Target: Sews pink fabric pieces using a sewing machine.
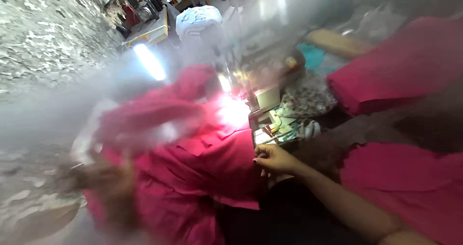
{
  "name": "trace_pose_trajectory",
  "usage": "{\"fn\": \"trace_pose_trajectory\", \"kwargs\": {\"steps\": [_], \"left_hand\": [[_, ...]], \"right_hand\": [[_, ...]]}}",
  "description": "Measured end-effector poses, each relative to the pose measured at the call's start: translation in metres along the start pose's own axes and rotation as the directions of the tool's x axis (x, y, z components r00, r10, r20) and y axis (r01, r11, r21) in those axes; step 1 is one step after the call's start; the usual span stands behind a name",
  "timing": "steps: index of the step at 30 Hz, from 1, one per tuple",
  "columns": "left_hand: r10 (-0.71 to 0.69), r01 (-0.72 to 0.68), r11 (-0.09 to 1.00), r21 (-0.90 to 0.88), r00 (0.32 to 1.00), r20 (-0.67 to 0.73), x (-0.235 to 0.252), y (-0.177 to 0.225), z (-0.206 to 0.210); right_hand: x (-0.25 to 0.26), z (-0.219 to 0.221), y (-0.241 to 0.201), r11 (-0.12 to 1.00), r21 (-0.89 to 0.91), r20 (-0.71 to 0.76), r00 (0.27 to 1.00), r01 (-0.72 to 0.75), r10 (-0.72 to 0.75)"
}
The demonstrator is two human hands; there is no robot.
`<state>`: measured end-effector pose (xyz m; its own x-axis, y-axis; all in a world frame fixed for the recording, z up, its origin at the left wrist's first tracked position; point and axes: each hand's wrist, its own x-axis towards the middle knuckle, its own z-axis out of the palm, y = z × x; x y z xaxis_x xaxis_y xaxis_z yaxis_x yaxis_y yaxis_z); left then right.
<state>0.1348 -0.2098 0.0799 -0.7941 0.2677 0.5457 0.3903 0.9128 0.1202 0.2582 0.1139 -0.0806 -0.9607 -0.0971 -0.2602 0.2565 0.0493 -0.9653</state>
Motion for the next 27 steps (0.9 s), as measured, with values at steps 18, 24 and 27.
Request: {"fn": "trace_pose_trajectory", "kwargs": {"steps": [18,24,27], "left_hand": [[0.183,-0.15,0.916,-0.371,0.982,0.054,-0.005,0.132,0.158],[0.347,-0.281,0.847,-0.452,0.935,0.07,-0.008,0.164,0.096],[0.353,-0.326,0.804,-0.497,0.935,-0.042,-0.019,0.171,0.117]], "right_hand": [[0.042,0.008,-0.01,0.946,0.16,-0.188,0.949,0.283,-0.252],[0.02,-0.002,0.007,0.965,0.076,-0.182,0.955,0.251,-0.234],[0.01,-0.007,0.012,0.963,0.079,-0.13,0.96,0.258,-0.246]]}}
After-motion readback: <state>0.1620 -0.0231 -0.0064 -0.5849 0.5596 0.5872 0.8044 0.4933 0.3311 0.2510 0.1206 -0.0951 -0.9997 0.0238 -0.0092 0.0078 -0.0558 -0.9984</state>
